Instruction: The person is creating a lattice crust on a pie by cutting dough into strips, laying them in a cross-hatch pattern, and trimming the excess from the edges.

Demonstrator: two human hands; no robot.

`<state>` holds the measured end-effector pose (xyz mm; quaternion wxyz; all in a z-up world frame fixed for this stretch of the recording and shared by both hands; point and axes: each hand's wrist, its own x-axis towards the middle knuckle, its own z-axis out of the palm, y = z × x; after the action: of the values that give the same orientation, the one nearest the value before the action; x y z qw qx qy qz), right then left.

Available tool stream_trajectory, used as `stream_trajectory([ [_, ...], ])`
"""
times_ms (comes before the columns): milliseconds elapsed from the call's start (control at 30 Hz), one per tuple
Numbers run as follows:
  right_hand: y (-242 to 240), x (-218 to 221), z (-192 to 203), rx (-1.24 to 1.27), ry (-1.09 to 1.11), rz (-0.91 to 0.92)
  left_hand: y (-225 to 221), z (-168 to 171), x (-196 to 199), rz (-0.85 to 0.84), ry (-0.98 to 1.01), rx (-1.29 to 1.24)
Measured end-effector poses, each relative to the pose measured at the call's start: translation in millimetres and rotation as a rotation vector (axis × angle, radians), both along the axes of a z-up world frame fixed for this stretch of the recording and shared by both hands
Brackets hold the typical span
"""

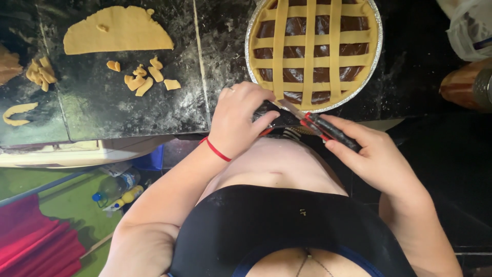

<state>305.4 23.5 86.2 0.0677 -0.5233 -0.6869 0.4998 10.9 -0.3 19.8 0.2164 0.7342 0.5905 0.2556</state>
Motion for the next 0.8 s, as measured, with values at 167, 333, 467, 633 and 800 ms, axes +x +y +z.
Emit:
stream_trajectory([
  [167, -5.6, 26.3, -9.3, 0.082, 0.061, -0.093, 13.1, 1.9, 3.5, -0.170, 0.106, 0.352],
  [333, -15.9, 55.5, -10.6, 0.164, 0.073, -0.285, 20.3, 25.8, 4.6, -0.140, 0.068, 0.239],
  [467, -13.3, 73.1, -25.5, 0.241, 0.086, -0.437, 26.0, 21.4, -39.9, -0.054, 0.074, 0.289],
  [633, 10.8, 88.8, -50.0, 0.579, -0.115, -0.402, 17.8, -14.9, -127.7, 0.235, 0.464, 0.430],
  [800, 39.2, 74.2, -83.3, 0.473, -0.272, -0.483, 6.1, -21.5, -178.1, 0.304, 0.556, 0.409],
])
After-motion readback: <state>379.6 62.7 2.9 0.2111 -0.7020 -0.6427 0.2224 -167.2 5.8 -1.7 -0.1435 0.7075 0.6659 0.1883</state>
